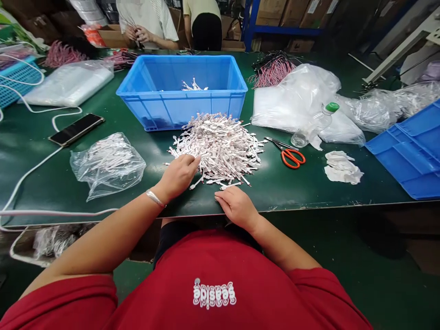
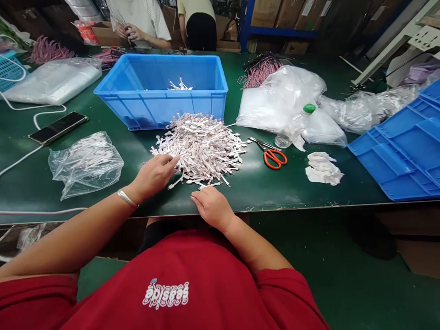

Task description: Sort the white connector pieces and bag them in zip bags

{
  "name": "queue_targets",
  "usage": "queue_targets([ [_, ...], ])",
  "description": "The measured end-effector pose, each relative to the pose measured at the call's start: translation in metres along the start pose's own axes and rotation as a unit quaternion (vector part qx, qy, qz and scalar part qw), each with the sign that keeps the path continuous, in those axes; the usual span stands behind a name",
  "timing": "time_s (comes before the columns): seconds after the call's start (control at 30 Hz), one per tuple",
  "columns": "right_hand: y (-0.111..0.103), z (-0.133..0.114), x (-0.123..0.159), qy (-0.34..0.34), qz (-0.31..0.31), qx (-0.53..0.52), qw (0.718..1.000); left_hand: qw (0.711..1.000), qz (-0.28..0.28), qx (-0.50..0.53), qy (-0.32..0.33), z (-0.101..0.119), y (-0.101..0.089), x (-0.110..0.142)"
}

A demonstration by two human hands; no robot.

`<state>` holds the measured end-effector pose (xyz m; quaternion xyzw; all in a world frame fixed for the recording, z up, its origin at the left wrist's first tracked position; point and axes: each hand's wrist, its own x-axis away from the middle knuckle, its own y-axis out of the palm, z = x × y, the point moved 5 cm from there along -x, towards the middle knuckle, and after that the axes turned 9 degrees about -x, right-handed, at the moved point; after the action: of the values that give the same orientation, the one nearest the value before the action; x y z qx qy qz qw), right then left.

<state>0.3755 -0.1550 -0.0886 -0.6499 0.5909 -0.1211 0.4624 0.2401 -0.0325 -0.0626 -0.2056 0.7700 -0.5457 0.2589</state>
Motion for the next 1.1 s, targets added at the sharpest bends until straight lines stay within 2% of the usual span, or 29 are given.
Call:
queue_targets([
  [0.1,-0.001,-0.001,0.001,-0.001,0.006,-0.011,1.000,0.999,-0.014,0.009,0.029,0.007,0.009,-0.020],
  [0.2,-0.001,0.000,0.002,0.008,-0.004,-0.019,1.000,0.999,-0.005,0.024,0.039,0.013,0.012,-0.031],
  [0.4,-0.001,0.000,0.001,0.006,0.000,-0.019,1.000,0.997,0.024,0.065,0.024,0.015,0.015,-0.030],
  [0.73,0.000,0.001,-0.001,0.030,-0.025,-0.016,0.999,0.974,-0.042,0.221,0.012,-0.001,0.002,-0.041],
  [0.83,0.001,0.000,-0.012,0.050,-0.093,-0.003,0.994,0.981,-0.039,0.189,0.010,0.002,0.000,-0.045],
  [0.93,-0.001,0.002,-0.031,0.073,-0.163,0.056,0.982,0.986,-0.022,0.167,0.005,0.004,0.000,-0.050],
  [1.03,-0.010,0.008,-0.056,0.086,-0.176,0.132,0.972,0.971,-0.006,0.239,-0.033,-0.005,0.000,-0.053],
  [1.1,-0.014,0.014,-0.072,0.097,-0.180,0.170,0.964,0.941,-0.008,0.326,-0.091,-0.017,0.003,-0.053],
])
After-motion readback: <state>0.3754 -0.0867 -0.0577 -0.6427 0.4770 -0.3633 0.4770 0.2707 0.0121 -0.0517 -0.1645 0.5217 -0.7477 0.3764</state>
